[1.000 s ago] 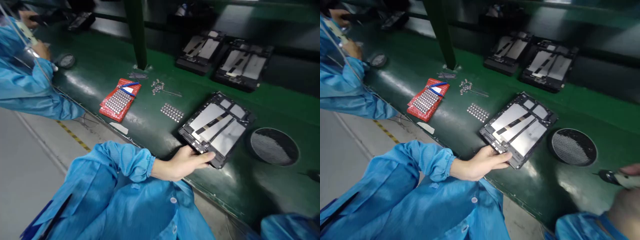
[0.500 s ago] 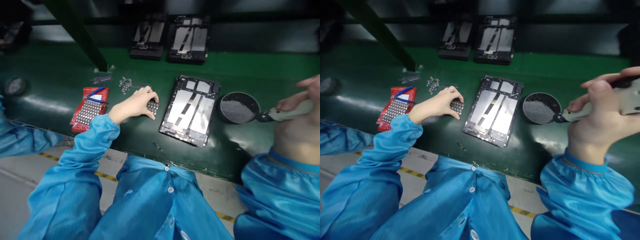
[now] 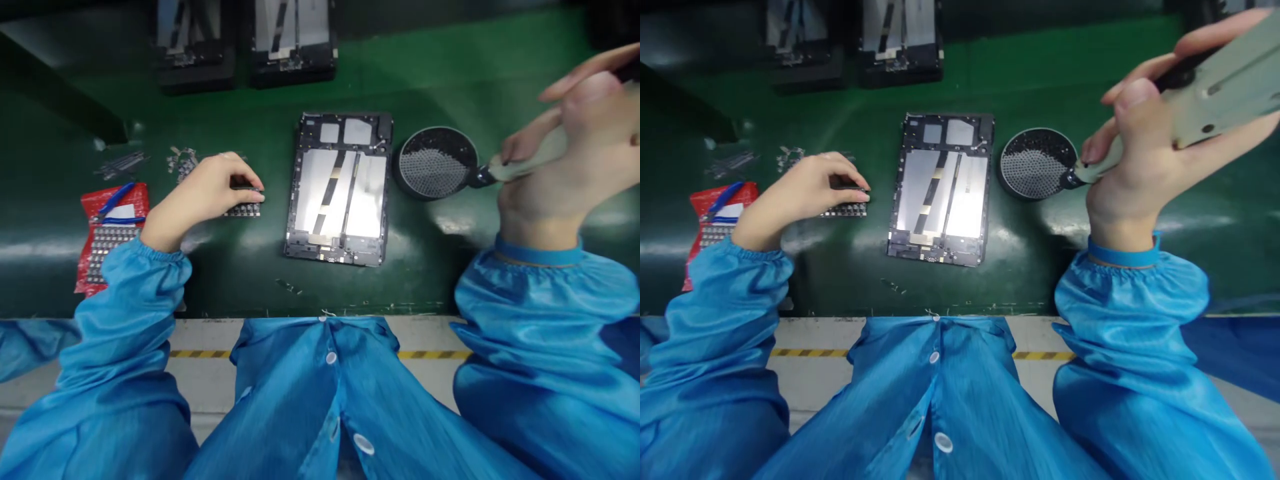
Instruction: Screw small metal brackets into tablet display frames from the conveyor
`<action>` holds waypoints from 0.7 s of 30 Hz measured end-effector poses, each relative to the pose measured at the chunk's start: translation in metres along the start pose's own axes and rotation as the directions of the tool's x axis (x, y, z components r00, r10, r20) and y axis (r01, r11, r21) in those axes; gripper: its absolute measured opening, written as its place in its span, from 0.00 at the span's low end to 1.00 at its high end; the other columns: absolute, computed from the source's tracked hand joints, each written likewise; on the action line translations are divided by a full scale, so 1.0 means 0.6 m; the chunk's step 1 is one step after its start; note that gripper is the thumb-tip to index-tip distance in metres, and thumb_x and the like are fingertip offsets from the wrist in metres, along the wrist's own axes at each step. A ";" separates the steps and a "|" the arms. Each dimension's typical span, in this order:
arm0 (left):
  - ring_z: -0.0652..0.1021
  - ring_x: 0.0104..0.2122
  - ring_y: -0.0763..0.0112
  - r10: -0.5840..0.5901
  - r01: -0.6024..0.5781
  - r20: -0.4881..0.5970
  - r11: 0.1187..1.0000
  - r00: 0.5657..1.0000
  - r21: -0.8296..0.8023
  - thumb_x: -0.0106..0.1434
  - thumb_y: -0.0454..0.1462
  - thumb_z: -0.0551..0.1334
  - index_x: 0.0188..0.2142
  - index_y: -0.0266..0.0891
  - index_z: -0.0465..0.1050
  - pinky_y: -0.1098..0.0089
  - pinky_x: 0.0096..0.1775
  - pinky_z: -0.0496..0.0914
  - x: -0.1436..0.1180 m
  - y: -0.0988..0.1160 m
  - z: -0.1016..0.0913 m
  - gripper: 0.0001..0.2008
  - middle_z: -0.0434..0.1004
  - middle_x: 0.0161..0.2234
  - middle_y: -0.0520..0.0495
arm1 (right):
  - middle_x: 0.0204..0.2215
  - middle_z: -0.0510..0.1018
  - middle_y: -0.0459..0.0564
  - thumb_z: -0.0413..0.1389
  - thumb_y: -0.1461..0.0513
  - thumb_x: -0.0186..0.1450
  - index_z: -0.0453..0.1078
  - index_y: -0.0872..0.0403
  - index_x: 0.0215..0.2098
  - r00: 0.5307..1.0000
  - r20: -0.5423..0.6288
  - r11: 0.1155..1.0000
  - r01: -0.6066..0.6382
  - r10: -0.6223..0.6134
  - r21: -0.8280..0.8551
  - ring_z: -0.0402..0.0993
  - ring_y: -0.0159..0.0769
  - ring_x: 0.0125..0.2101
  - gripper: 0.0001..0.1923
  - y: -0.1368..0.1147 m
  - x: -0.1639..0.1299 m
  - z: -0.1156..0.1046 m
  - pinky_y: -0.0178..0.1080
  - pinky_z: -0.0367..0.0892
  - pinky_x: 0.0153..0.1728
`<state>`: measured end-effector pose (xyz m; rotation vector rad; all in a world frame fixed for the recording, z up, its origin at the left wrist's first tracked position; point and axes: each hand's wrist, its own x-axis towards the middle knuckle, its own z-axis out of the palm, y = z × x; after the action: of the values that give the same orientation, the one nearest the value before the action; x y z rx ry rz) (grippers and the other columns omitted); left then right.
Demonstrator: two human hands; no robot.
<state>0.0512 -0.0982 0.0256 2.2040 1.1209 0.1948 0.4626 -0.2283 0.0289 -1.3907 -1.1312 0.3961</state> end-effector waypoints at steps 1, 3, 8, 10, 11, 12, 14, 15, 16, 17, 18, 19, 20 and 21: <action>0.80 0.45 0.54 0.024 -0.024 -0.039 1.000 0.999 0.017 0.65 0.57 0.73 0.39 0.49 0.88 0.51 0.50 0.76 0.001 -0.004 0.003 0.17 0.84 0.40 0.47 | 0.53 0.64 0.55 0.56 0.43 0.70 0.49 0.62 0.64 1.000 -0.021 0.999 0.007 -0.006 0.041 0.64 0.08 0.30 0.39 0.001 0.000 0.001 0.25 0.60 0.29; 0.78 0.45 0.54 0.043 -0.040 -0.092 0.999 0.995 0.034 0.65 0.57 0.73 0.36 0.51 0.88 0.48 0.51 0.75 -0.003 -0.006 0.007 0.15 0.80 0.39 0.48 | 0.48 0.65 0.51 0.58 0.45 0.69 0.50 0.61 0.61 0.999 -0.025 0.996 0.022 -0.020 0.087 0.62 0.08 0.29 0.37 0.004 -0.001 0.004 0.25 0.61 0.29; 0.78 0.46 0.45 -0.002 0.025 -0.224 0.995 0.974 0.101 0.68 0.53 0.72 0.36 0.57 0.86 0.34 0.52 0.75 -0.051 0.033 0.022 0.09 0.80 0.43 0.47 | 0.56 0.68 0.51 0.47 0.48 0.77 0.48 0.60 0.61 0.997 -0.002 0.997 0.081 -0.081 0.009 0.61 0.02 0.30 0.27 0.011 -0.003 0.008 0.22 0.63 0.31; 0.79 0.51 0.38 0.015 0.020 -0.315 0.994 0.949 0.109 0.70 0.52 0.69 0.39 0.59 0.87 0.28 0.57 0.74 -0.076 0.062 0.037 0.08 0.83 0.48 0.45 | 0.63 0.65 0.56 0.47 0.39 0.76 0.47 0.60 0.64 0.994 0.005 0.992 0.109 -0.109 -0.058 0.61 0.01 0.29 0.36 0.014 0.002 0.009 0.24 0.62 0.29; 0.80 0.54 0.36 0.020 0.012 -0.369 0.996 0.929 0.085 0.71 0.51 0.69 0.41 0.60 0.87 0.26 0.60 0.73 -0.088 0.076 0.046 0.07 0.84 0.50 0.46 | 0.65 0.64 0.58 0.46 0.35 0.73 0.46 0.60 0.65 0.993 0.008 0.988 0.116 -0.116 -0.097 0.60 0.00 0.29 0.42 0.016 0.006 0.010 0.25 0.64 0.29; 0.80 0.56 0.36 0.012 0.002 -0.409 0.999 0.912 0.033 0.72 0.49 0.69 0.43 0.62 0.87 0.26 0.61 0.74 -0.099 0.089 0.057 0.06 0.84 0.52 0.47 | 0.65 0.64 0.59 0.45 0.32 0.70 0.46 0.61 0.65 0.992 0.003 0.985 0.125 -0.126 -0.116 0.59 0.00 0.29 0.46 0.019 0.010 0.012 0.26 0.64 0.29; 0.82 0.55 0.40 -0.032 -0.036 -0.447 0.989 0.894 -0.144 0.68 0.47 0.73 0.44 0.65 0.87 0.28 0.57 0.80 -0.119 0.108 0.082 0.06 0.84 0.52 0.50 | 0.61 0.66 0.59 0.45 0.31 0.67 0.46 0.60 0.64 0.990 -0.014 0.986 0.141 -0.143 -0.088 0.59 0.02 0.27 0.48 0.029 0.021 0.019 0.29 0.64 0.27; 0.84 0.52 0.42 -0.066 -0.046 -0.429 0.968 0.901 -0.246 0.65 0.47 0.75 0.43 0.63 0.87 0.32 0.52 0.83 -0.128 0.113 0.094 0.06 0.84 0.52 0.51 | 0.59 0.68 0.57 0.47 0.31 0.67 0.47 0.59 0.63 0.988 -0.024 0.987 0.151 -0.152 -0.053 0.59 0.04 0.26 0.46 0.037 0.027 0.024 0.30 0.63 0.27; 0.85 0.50 0.45 -0.102 -0.038 -0.385 0.940 0.917 -0.340 0.64 0.46 0.76 0.41 0.59 0.87 0.37 0.47 0.86 -0.136 0.116 0.105 0.06 0.84 0.52 0.50 | 0.56 0.69 0.54 0.48 0.30 0.67 0.48 0.58 0.61 0.986 -0.036 0.987 0.162 -0.163 -0.016 0.58 0.06 0.25 0.46 0.047 0.033 0.029 0.30 0.63 0.26; 0.86 0.48 0.48 -0.134 -0.015 -0.327 0.909 0.936 -0.417 0.64 0.45 0.77 0.39 0.54 0.86 0.43 0.45 0.88 -0.144 0.117 0.116 0.06 0.84 0.53 0.49 | 0.53 0.70 0.51 0.51 0.30 0.67 0.48 0.57 0.61 0.983 -0.048 0.984 0.176 -0.175 0.024 0.57 0.08 0.24 0.46 0.059 0.039 0.033 0.30 0.61 0.25; 0.87 0.49 0.51 -0.158 0.013 -0.268 0.881 0.950 -0.473 0.65 0.44 0.78 0.38 0.49 0.84 0.48 0.46 0.89 -0.151 0.118 0.125 0.07 0.83 0.55 0.48 | 0.50 0.70 0.48 0.53 0.28 0.65 0.48 0.56 0.61 0.982 -0.060 0.980 0.184 -0.180 0.078 0.56 0.09 0.24 0.48 0.071 0.044 0.037 0.30 0.59 0.24; 0.87 0.52 0.52 -0.176 0.042 -0.216 0.858 0.960 -0.512 0.67 0.43 0.78 0.38 0.46 0.83 0.50 0.51 0.89 -0.157 0.117 0.133 0.08 0.83 0.57 0.46 | 0.46 0.70 0.46 0.57 0.27 0.63 0.49 0.56 0.61 0.981 -0.077 0.972 0.190 -0.181 0.137 0.57 0.09 0.24 0.51 0.082 0.049 0.041 0.29 0.57 0.23; 0.87 0.56 0.53 -0.189 0.065 -0.177 0.839 0.966 -0.541 0.70 0.41 0.77 0.39 0.44 0.82 0.51 0.56 0.88 -0.162 0.117 0.140 0.08 0.82 0.59 0.46 | 0.44 0.69 0.45 0.63 0.26 0.58 0.49 0.55 0.60 0.980 -0.108 0.959 0.186 -0.166 0.216 0.57 0.11 0.24 0.55 0.091 0.054 0.044 0.29 0.54 0.22; 0.86 0.59 0.53 -0.192 0.068 -0.164 0.824 0.968 -0.563 0.71 0.41 0.77 0.40 0.43 0.82 0.51 0.61 0.86 -0.167 0.117 0.146 0.08 0.82 0.60 0.45 | 0.44 0.70 0.44 0.68 0.26 0.52 0.49 0.54 0.59 0.982 -0.140 0.942 0.166 -0.129 0.291 0.58 0.12 0.24 0.59 0.097 0.057 0.046 0.30 0.52 0.21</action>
<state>0.0709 -0.2468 0.0152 1.6046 1.1474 0.6308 0.4786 -0.1727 -0.0157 -1.0408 -1.0218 0.3558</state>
